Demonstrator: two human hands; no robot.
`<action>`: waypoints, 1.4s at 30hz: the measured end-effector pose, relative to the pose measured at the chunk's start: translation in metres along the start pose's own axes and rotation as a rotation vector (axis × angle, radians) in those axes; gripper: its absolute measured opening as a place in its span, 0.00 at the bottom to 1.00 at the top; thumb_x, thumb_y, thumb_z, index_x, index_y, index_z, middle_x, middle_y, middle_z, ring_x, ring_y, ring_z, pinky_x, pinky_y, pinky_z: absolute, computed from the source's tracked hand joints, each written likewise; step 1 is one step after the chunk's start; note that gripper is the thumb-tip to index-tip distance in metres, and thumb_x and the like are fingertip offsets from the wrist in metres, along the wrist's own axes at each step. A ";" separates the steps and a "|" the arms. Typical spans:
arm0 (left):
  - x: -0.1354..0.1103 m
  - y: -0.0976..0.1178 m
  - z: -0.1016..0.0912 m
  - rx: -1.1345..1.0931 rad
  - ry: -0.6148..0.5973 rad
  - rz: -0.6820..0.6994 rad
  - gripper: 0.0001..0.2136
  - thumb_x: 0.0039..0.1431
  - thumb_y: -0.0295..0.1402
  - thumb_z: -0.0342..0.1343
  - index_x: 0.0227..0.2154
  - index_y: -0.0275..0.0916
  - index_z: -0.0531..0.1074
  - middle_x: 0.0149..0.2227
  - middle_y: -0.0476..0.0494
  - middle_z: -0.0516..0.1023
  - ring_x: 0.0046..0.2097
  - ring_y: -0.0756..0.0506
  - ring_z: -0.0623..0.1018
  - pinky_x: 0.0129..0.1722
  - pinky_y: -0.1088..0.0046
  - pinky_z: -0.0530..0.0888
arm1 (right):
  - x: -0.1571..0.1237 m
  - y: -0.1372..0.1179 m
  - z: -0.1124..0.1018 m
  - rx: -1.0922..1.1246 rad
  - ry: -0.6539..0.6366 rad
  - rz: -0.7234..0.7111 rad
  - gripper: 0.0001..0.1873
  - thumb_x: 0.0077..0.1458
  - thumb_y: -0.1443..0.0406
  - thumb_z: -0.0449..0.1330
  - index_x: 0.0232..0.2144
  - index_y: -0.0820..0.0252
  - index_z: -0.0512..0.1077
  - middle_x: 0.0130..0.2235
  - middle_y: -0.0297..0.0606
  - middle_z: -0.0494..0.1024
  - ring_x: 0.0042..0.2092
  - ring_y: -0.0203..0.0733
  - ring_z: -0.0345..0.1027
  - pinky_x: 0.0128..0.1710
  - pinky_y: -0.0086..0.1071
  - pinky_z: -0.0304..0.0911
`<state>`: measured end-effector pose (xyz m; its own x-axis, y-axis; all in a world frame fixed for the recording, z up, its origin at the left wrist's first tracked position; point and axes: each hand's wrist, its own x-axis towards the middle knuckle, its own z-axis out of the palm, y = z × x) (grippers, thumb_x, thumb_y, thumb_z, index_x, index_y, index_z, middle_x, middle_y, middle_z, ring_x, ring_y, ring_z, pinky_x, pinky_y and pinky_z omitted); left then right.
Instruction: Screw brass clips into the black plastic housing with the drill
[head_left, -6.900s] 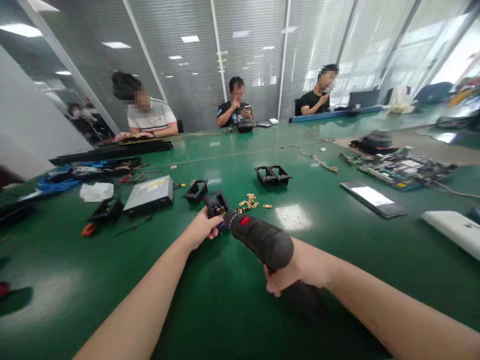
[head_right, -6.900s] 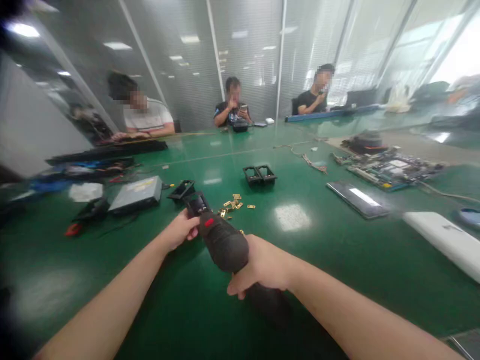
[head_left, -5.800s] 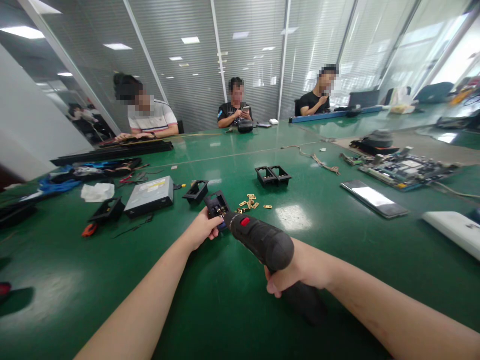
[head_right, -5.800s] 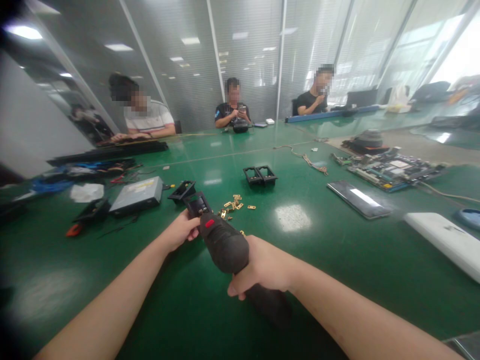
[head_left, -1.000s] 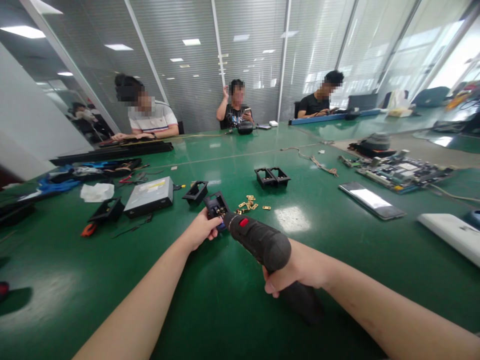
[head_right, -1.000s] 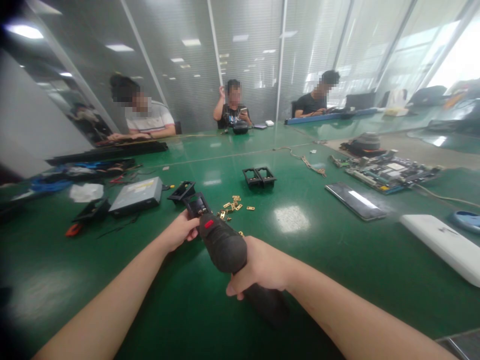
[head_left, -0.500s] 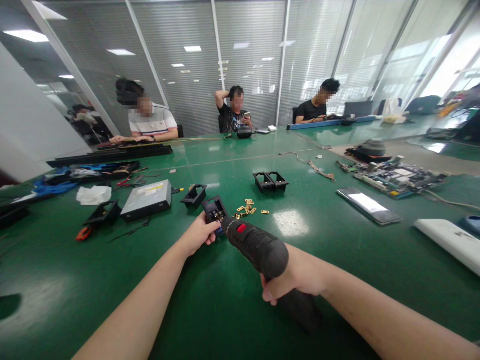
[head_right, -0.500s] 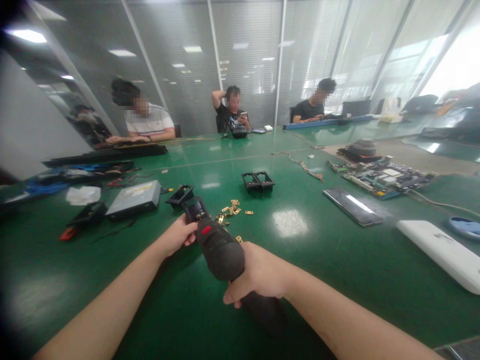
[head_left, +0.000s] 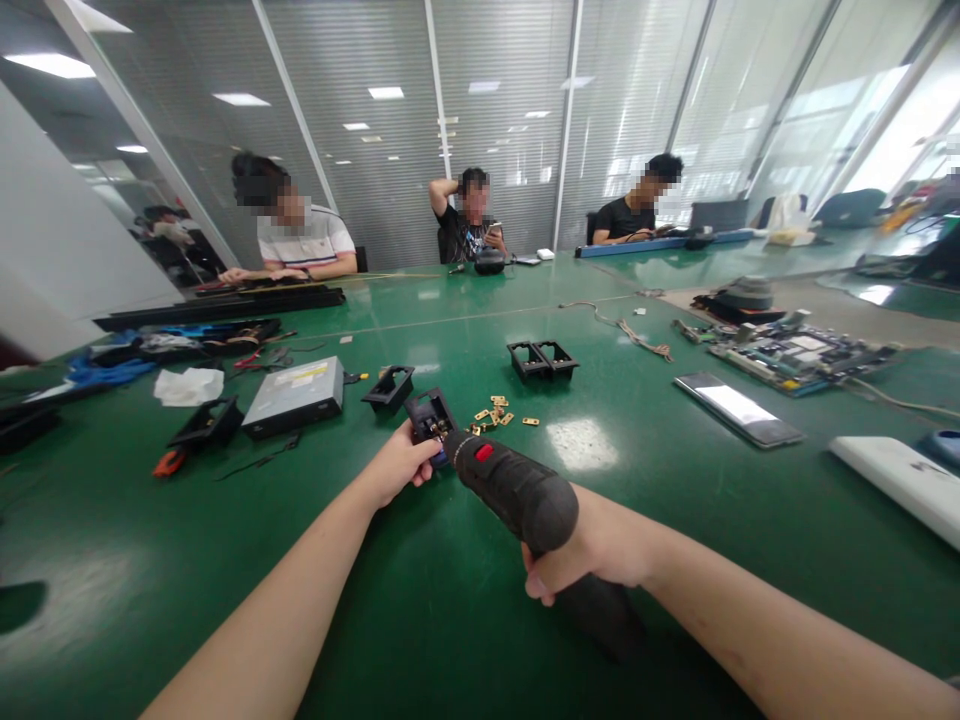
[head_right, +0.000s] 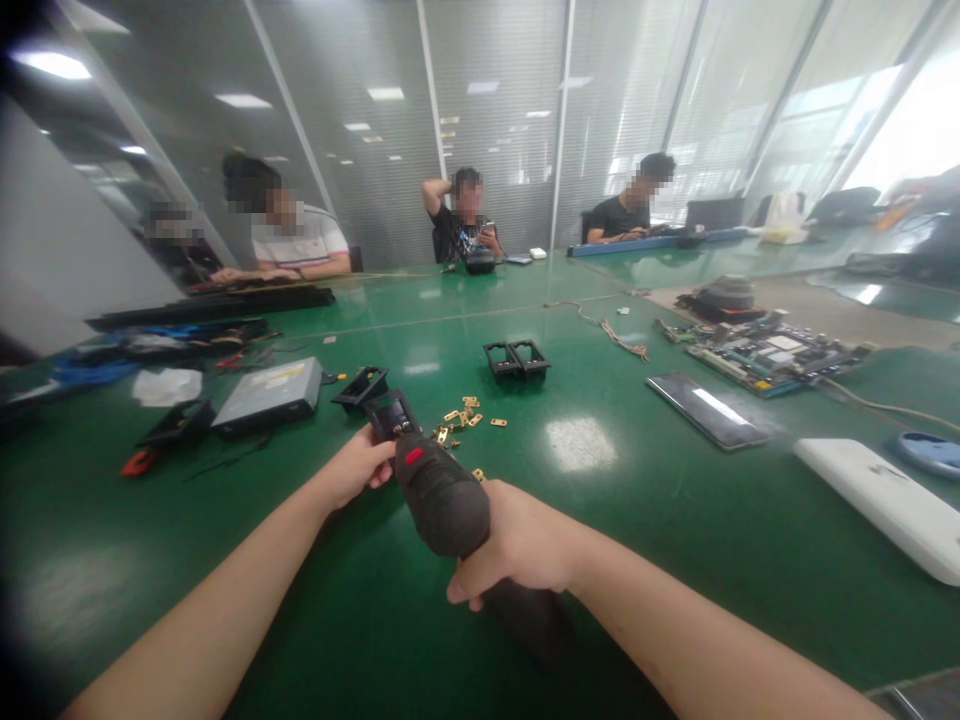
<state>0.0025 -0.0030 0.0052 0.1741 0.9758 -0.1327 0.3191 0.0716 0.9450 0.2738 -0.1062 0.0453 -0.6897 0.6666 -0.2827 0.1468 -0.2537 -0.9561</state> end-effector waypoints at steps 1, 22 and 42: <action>0.000 0.000 0.000 -0.003 0.000 -0.001 0.18 0.55 0.36 0.62 0.46 0.37 0.65 0.17 0.55 0.68 0.16 0.52 0.66 0.14 0.81 0.62 | 0.000 -0.001 0.001 0.002 0.001 0.000 0.08 0.36 0.71 0.72 0.20 0.66 0.75 0.21 0.36 0.78 0.23 0.37 0.71 0.23 0.26 0.63; 0.001 -0.002 0.000 -0.018 -0.005 -0.012 0.18 0.55 0.36 0.62 0.45 0.37 0.65 0.17 0.55 0.68 0.16 0.52 0.66 0.14 0.81 0.62 | 0.000 -0.001 0.002 0.027 0.007 0.010 0.09 0.35 0.71 0.72 0.21 0.65 0.75 0.21 0.36 0.78 0.23 0.38 0.71 0.23 0.26 0.64; 0.003 -0.006 -0.001 -0.014 -0.004 0.001 0.20 0.55 0.38 0.63 0.46 0.35 0.66 0.18 0.54 0.69 0.16 0.52 0.67 0.13 0.81 0.62 | -0.001 0.001 0.002 0.045 0.013 0.000 0.10 0.34 0.70 0.72 0.21 0.66 0.74 0.20 0.35 0.77 0.23 0.38 0.71 0.23 0.27 0.64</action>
<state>0.0001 -0.0005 -0.0005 0.1778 0.9750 -0.1329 0.3063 0.0735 0.9491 0.2733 -0.1082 0.0449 -0.6805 0.6755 -0.2840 0.1146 -0.2847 -0.9517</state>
